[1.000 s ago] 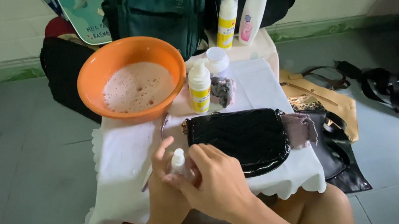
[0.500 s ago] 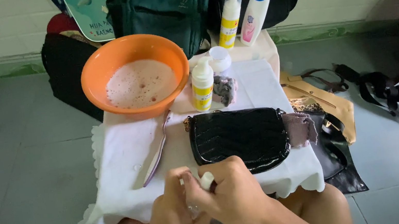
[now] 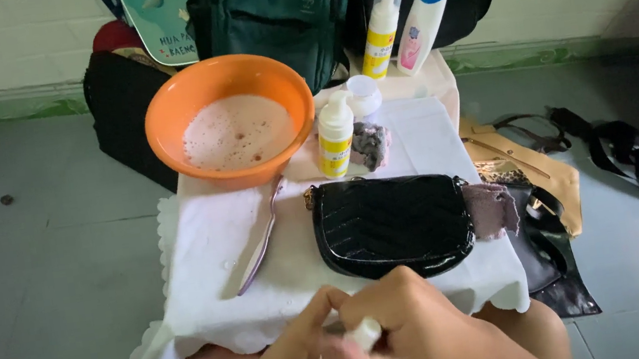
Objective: Cleaning a black leather bag using a soapy solution, a cloth, and a spray bottle.
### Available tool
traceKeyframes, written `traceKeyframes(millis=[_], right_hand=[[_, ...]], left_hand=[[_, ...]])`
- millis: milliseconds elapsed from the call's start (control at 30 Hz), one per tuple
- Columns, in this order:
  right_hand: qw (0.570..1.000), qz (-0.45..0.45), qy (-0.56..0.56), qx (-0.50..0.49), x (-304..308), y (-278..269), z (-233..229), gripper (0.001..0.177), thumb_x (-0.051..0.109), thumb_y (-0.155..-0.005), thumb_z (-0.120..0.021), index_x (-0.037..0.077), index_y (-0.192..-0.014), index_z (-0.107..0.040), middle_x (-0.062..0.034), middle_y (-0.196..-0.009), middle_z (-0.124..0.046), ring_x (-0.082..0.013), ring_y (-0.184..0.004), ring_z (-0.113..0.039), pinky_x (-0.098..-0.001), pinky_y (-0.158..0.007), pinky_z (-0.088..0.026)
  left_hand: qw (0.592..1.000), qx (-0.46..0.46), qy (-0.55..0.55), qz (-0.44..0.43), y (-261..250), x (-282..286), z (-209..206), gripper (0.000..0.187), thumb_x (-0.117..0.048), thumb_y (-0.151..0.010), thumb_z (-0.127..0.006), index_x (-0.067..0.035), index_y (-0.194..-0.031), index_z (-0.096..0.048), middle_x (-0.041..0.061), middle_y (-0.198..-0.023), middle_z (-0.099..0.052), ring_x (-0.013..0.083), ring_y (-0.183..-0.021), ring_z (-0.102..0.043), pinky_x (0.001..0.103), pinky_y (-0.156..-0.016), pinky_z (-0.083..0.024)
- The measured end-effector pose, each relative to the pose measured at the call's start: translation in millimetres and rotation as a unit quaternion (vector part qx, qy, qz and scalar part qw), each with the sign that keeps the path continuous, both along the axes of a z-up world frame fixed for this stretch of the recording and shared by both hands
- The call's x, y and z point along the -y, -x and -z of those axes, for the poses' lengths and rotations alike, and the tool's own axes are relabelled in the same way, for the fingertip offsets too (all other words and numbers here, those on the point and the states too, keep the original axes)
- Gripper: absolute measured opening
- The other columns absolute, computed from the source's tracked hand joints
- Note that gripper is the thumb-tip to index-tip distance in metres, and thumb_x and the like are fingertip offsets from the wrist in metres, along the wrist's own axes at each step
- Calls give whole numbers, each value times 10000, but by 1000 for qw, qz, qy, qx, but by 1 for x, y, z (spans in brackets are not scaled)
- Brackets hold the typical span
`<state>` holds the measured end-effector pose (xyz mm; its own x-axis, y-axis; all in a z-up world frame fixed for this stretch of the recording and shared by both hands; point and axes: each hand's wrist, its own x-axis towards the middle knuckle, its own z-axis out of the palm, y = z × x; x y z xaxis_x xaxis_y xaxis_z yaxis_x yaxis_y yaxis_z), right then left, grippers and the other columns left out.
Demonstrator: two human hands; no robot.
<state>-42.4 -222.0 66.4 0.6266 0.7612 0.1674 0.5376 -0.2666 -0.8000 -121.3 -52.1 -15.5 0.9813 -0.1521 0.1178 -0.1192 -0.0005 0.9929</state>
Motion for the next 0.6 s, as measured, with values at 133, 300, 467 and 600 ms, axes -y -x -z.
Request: traceKeyframes(millis=[133,300,467,600], right_hand=[[991,136,4,4,-9,4,23,245,210,-798,-759,66,-603,-725,6,-453,-624,-105,-397,-434,-244,-373,-428],[951,307,3,27,-22,14,42,259,219,-750,-776,68,-546,-722,-8,-390,-595,-133,-358,-375,-282,-338,-393],[924,345,125,-110,-26,4,42,510,414,-868,-789,69,-508,-681,-3,-444,-599,-132,-422,-444,-262,-444,-445],[969,222,-39,-97,7,-8,54,456,217,-852,-862,41,-546,-572,13,-495,-513,-88,-488,-382,-245,-423,-378]], left_hand=[[993,26,-87,-74,-7,19,28,569,-128,-763,-706,-82,-1263,-439,106,-1019,-711,238,-874,-724,340,-757,-550],[920,22,-279,-273,-10,40,71,729,-312,-739,-789,-90,-1333,-430,70,-1022,-798,301,-793,-806,413,-635,-594],[949,-154,-157,-225,-21,39,53,786,-224,-768,-690,-181,-1459,-320,92,-1153,-782,262,-792,-789,376,-701,-580],[981,-76,134,-116,-22,25,16,724,7,-747,-816,-103,-1339,-413,113,-1006,-666,125,-804,-652,240,-715,-536]])
